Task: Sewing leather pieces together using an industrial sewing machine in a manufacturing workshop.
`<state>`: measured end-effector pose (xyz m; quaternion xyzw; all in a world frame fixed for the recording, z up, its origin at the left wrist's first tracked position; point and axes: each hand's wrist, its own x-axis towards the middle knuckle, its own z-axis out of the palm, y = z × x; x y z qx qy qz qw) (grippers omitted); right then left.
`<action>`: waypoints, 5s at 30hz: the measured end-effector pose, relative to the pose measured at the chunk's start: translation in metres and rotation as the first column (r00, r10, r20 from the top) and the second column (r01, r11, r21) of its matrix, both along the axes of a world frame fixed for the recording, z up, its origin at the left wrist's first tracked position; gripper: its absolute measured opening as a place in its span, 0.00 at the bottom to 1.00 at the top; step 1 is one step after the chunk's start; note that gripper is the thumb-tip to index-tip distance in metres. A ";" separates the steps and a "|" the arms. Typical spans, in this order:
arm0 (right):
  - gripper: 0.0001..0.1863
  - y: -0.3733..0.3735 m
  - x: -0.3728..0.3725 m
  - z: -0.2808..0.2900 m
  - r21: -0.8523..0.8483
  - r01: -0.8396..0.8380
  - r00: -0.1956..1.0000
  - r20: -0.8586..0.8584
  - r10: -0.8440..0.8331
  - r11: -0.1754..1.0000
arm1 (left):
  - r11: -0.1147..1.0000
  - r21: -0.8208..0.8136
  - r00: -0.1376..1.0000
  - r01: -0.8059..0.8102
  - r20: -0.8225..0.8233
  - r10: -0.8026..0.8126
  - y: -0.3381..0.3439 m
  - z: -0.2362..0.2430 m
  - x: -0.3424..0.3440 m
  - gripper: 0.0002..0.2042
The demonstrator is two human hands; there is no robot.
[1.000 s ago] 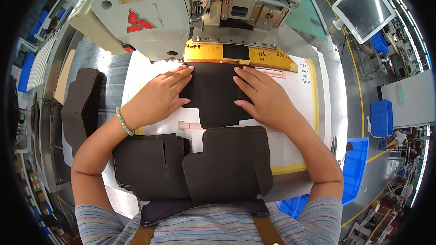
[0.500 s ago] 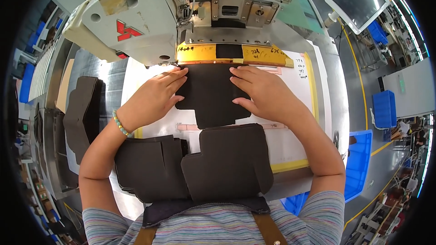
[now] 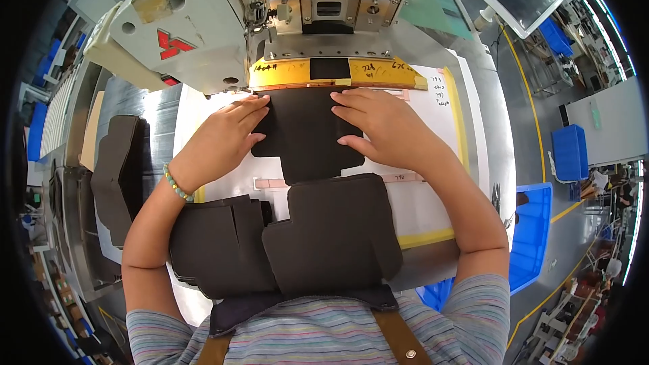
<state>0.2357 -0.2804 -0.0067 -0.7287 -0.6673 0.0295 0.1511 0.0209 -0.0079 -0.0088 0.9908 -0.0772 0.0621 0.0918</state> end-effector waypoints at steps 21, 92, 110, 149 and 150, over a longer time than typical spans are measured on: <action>0.30 -0.002 -0.003 0.013 -0.068 -0.062 0.997 0.044 0.065 0.996 | 0.962 0.265 0.998 0.061 -0.012 -0.060 -0.051 0.002 0.005 0.25; 0.40 -0.034 0.011 -0.027 0.185 -0.109 0.994 0.028 0.105 0.977 | 0.969 0.226 0.995 -0.095 0.028 0.091 -0.120 0.013 0.047 0.29; 0.41 -0.028 0.011 -0.037 0.274 -0.106 0.994 0.000 0.110 0.956 | 0.993 0.062 0.994 -0.104 0.037 0.102 -0.120 0.016 0.047 0.31; 0.26 -0.028 0.009 -0.023 0.288 -0.085 0.985 0.170 0.036 0.954 | 0.993 0.114 1.000 -0.017 -0.004 0.018 -0.110 0.025 0.047 0.30; 0.26 -0.028 0.008 -0.021 0.275 -0.080 0.984 0.174 0.032 0.958 | 0.993 0.112 1.000 -0.025 -0.001 0.025 -0.108 0.027 0.047 0.30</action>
